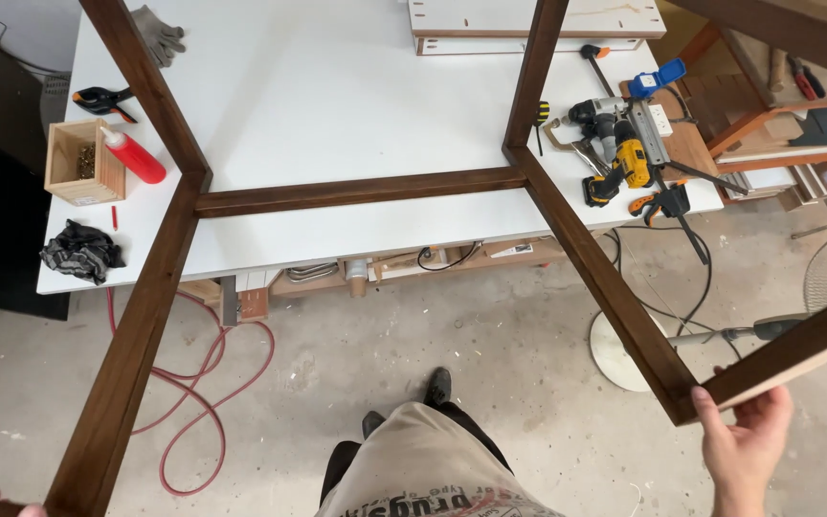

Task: Assembling a wooden furniture frame by gluing and fitting white panels using various hand and power tools.

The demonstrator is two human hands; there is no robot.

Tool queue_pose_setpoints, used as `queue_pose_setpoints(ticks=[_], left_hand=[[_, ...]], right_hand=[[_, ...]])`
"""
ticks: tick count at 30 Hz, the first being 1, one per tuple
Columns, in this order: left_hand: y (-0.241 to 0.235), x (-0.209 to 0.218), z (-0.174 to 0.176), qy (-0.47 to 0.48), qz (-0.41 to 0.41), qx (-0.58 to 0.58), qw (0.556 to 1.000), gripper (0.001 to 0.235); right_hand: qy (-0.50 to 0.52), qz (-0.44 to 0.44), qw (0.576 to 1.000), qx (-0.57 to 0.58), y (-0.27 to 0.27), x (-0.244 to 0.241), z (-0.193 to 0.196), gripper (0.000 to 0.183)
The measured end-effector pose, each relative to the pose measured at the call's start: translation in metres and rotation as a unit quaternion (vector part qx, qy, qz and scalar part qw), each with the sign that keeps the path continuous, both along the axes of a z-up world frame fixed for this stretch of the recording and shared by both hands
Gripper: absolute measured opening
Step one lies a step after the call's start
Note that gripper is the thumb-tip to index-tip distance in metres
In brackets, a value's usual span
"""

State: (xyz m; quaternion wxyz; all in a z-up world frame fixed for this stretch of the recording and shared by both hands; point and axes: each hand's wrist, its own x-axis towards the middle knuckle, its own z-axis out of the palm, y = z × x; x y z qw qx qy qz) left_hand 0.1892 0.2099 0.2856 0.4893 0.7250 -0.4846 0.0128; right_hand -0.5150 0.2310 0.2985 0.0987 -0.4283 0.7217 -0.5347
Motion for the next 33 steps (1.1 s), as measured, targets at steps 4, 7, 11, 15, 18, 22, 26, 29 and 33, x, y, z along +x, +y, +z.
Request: queue_pose_setpoints(ticks=[4,7,11,15,18,22,26,29,33], left_hand=[[-0.004,0.002,-0.012,-0.002,0.019,-0.004,1.0,0.062],[-0.027,0.006,-0.029,-0.003,0.03,-0.01,0.999,0.072],[-0.07,0.001,-0.021,-0.027,0.01,-0.013,1.0,0.074],[-0.102,-0.006,-0.023,0.01,0.001,-0.016,1.0,0.066],[-0.122,-0.008,-0.035,0.003,-0.005,-0.016,1.0,0.063],[-0.139,-0.016,-0.04,0.026,-0.012,-0.01,1.0,0.062],[-0.154,-0.008,-0.064,0.048,-0.003,0.014,0.999,0.062],[-0.16,0.004,-0.102,0.064,0.03,0.036,0.997,0.07],[-0.153,0.0,-0.116,0.126,0.06,0.103,0.985,0.066]], right_hand=[[-0.012,0.013,1.0,0.007,-0.035,-0.005,-0.027,0.062],[-0.022,0.029,0.999,-0.008,-0.07,-0.007,-0.035,0.064],[0.016,-0.003,0.999,0.045,-0.111,-0.001,-0.029,0.063],[0.022,0.013,0.999,0.04,-0.147,-0.004,-0.04,0.066],[0.0,0.012,0.999,0.042,-0.169,-0.007,-0.059,0.056],[0.009,0.026,0.999,0.027,-0.19,-0.009,-0.079,0.056],[-0.026,0.026,0.999,0.036,-0.202,0.0,-0.091,0.063],[-0.013,0.015,0.997,0.069,-0.202,-0.004,-0.118,0.056],[-0.034,0.01,0.996,0.085,-0.194,0.0,-0.14,0.064]])
